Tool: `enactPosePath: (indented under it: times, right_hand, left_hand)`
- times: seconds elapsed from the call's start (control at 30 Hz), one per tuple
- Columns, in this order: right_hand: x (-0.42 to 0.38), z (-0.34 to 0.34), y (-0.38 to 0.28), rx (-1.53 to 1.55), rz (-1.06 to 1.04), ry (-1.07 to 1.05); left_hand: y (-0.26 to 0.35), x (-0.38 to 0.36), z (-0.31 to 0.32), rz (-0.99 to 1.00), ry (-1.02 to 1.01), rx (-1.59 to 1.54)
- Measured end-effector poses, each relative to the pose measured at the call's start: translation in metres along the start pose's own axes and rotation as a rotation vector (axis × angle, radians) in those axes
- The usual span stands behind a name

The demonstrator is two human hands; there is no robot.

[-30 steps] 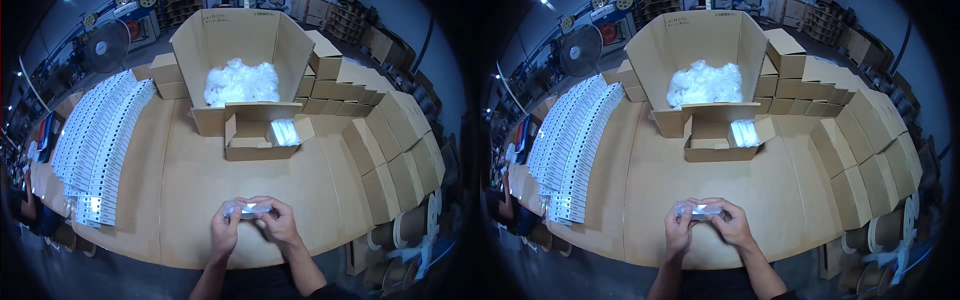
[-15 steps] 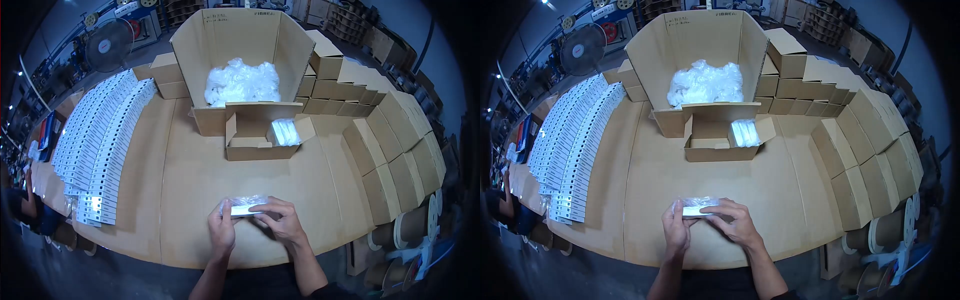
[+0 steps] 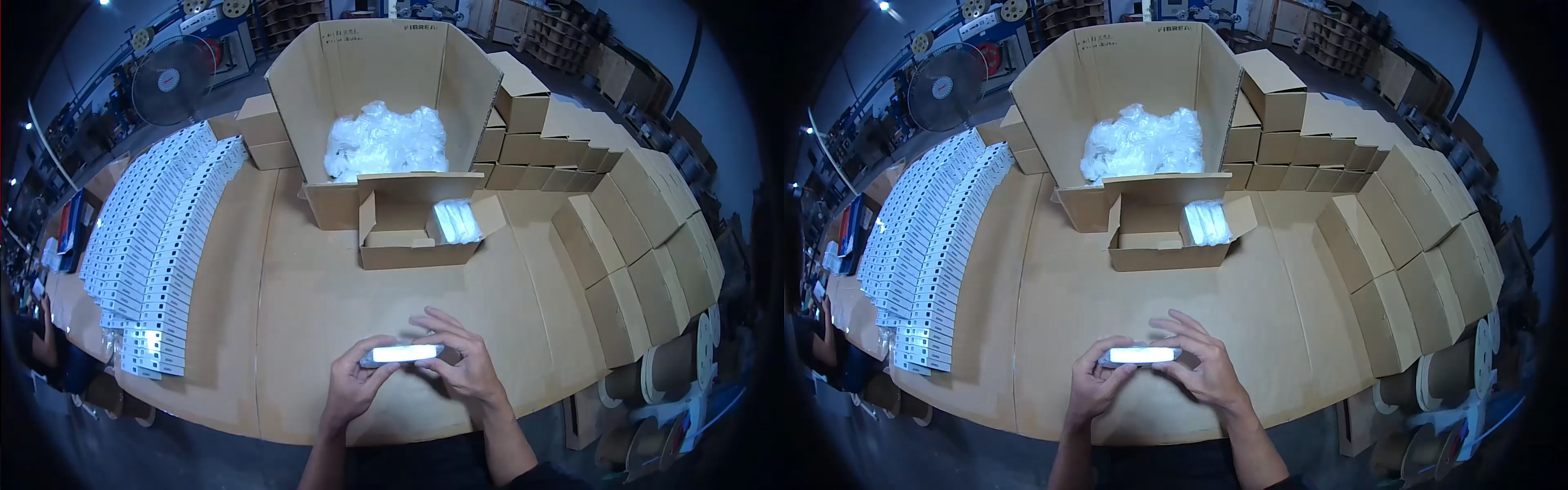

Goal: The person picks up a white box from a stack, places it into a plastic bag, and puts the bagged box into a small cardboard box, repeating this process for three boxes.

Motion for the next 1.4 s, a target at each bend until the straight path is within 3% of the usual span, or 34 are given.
enactPosePath:
  times: [0.13, 0.27, 0.43, 0.47, 0.53, 0.67, 0.83, 1.0, 1.2, 1.4]
  right_hand:
    - [0.016, -0.011, -0.019, -0.419, -0.152, -0.078]
    - [0.030, -0.023, -0.028, -0.461, -0.326, -0.422]
    - [0.055, -0.044, -0.024, -0.535, -0.351, -0.624]
    - [0.061, -0.051, -0.022, -0.515, -0.346, -0.646]
    - [0.077, -0.069, -0.015, -0.509, -0.367, -0.494]
    - [0.106, -0.086, -0.004, -0.600, -0.334, -0.033]
    - [0.118, -0.060, 0.027, -0.712, -0.315, 0.292]
    - [0.116, -0.044, 0.052, -0.793, -0.292, 0.256]
    - [0.124, -0.038, 0.065, -0.816, -0.209, 0.206]
    - [0.130, -0.025, 0.090, -0.865, -0.084, 0.182]
  left_hand:
    - [-0.002, 0.004, -0.003, -0.082, 0.053, 0.080]
    - [0.008, 0.014, -0.003, -0.034, 0.020, 0.215]
    - [0.018, 0.035, -0.006, 0.077, -0.063, 0.333]
    - [0.025, 0.039, -0.005, 0.078, 0.013, 0.382]
    - [0.046, 0.047, -0.003, 0.082, 0.167, 0.477]
    - [0.044, 0.075, -0.025, 0.282, 0.347, 1.145]
    - [0.032, 0.098, -0.035, 0.167, 0.368, 1.292]
    - [0.014, 0.112, -0.041, 0.307, 0.402, 1.480]
    - [0.004, 0.118, -0.043, 0.312, 0.438, 1.408]
    - [0.003, 0.117, -0.041, 0.197, 0.437, 1.473]
Point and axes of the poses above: each hand's wrist, its own x-axis towards the middle knuckle, its own z-axis out of the palm, y = z × x, the point moved 1 cm from there along x, towards the middle knuckle, and after that the axes turned 13 degrees about -z, right-handed, at the moved point
